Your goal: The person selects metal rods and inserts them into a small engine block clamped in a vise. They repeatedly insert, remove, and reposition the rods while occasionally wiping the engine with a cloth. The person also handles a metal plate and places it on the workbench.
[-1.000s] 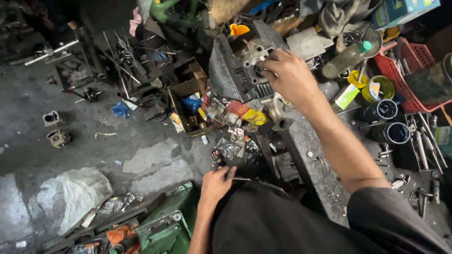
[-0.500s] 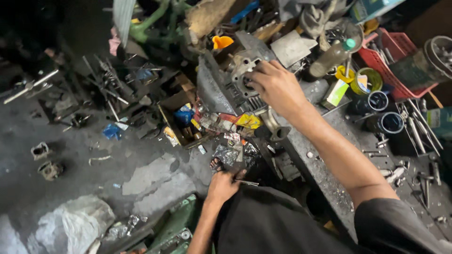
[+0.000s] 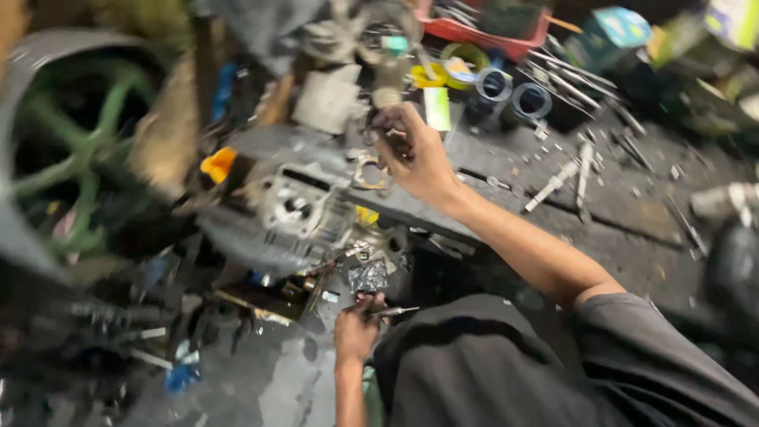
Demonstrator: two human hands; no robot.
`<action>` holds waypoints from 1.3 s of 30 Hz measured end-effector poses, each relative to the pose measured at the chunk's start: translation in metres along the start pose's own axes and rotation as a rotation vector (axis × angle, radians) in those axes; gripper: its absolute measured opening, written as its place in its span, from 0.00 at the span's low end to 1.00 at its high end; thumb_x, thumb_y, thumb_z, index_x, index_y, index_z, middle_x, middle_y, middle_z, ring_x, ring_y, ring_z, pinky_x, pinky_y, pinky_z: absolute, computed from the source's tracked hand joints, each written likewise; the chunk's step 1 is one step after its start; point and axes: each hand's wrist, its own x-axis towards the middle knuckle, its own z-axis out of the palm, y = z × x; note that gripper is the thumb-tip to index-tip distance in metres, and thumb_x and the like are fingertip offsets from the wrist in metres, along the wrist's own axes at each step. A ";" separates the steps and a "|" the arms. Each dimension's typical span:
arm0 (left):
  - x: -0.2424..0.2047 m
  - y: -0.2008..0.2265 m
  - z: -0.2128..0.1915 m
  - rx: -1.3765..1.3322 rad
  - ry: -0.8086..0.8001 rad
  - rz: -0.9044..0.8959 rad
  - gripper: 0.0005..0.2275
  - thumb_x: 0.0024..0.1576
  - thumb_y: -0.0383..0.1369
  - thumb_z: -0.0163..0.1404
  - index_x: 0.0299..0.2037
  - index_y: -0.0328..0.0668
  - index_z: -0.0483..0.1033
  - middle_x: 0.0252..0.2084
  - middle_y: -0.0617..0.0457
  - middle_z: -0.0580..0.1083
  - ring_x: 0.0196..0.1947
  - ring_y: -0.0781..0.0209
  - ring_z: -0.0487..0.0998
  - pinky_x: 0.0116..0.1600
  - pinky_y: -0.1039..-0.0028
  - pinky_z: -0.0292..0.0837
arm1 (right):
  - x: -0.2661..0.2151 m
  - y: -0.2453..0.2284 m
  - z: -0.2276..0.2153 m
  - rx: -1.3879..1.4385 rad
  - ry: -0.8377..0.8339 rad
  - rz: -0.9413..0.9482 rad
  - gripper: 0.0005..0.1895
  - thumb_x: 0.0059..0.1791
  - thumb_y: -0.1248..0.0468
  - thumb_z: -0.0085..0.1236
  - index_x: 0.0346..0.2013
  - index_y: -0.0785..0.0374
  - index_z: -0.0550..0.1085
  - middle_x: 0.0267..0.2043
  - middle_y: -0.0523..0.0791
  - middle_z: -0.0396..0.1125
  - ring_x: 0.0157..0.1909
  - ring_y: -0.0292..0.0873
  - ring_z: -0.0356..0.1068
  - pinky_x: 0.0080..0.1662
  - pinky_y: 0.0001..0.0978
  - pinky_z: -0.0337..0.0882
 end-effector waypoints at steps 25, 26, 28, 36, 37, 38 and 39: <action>0.144 0.103 0.124 -0.943 0.043 0.156 0.24 0.66 0.31 0.41 0.72 0.35 0.59 0.41 0.52 0.70 0.39 0.65 0.67 0.44 0.76 0.65 | -0.202 0.163 -0.319 0.274 0.833 0.689 0.12 0.59 0.59 0.51 0.46 0.64 0.76 0.30 0.42 0.72 0.28 0.33 0.69 0.31 0.24 0.67; 0.139 0.105 0.132 -0.884 0.059 0.130 0.24 0.65 0.30 0.43 0.72 0.34 0.60 0.41 0.52 0.71 0.39 0.66 0.67 0.45 0.76 0.65 | -0.198 0.163 -0.322 0.268 0.842 0.718 0.11 0.59 0.59 0.51 0.45 0.64 0.76 0.30 0.41 0.72 0.28 0.33 0.67 0.30 0.24 0.65; 0.134 0.107 0.144 -0.704 0.084 0.149 0.23 0.63 0.29 0.47 0.70 0.35 0.63 0.42 0.53 0.73 0.40 0.66 0.70 0.46 0.77 0.67 | -0.182 0.166 -0.333 0.203 0.764 0.639 0.11 0.58 0.59 0.52 0.44 0.65 0.76 0.31 0.41 0.73 0.29 0.32 0.69 0.32 0.24 0.67; 0.183 0.129 0.181 0.297 0.147 0.804 0.16 0.49 0.28 0.64 0.49 0.42 0.83 0.33 0.55 0.77 0.38 0.53 0.71 0.49 0.64 0.65 | -0.140 0.158 -0.387 -0.287 0.245 0.689 0.13 0.55 0.56 0.59 0.41 0.65 0.78 0.29 0.51 0.69 0.29 0.40 0.65 0.33 0.35 0.65; 0.181 0.129 0.183 0.330 0.160 0.794 0.17 0.49 0.28 0.65 0.49 0.43 0.83 0.34 0.56 0.77 0.38 0.53 0.71 0.49 0.64 0.65 | -0.138 0.156 -0.392 -0.368 0.130 0.604 0.14 0.53 0.55 0.59 0.41 0.64 0.77 0.30 0.51 0.71 0.30 0.43 0.69 0.34 0.37 0.68; 0.189 0.130 0.188 0.364 0.184 0.799 0.17 0.49 0.29 0.65 0.50 0.44 0.83 0.34 0.57 0.77 0.39 0.54 0.72 0.49 0.63 0.65 | -0.128 0.156 -0.401 -0.447 0.022 0.500 0.14 0.52 0.55 0.60 0.41 0.63 0.77 0.32 0.50 0.73 0.31 0.46 0.72 0.36 0.38 0.71; 0.195 0.132 0.192 0.398 0.208 0.803 0.17 0.49 0.29 0.66 0.50 0.45 0.83 0.35 0.57 0.78 0.39 0.55 0.72 0.49 0.63 0.65 | -0.118 0.157 -0.409 -0.474 -0.067 0.481 0.14 0.51 0.54 0.60 0.41 0.63 0.77 0.33 0.52 0.73 0.33 0.50 0.72 0.36 0.40 0.70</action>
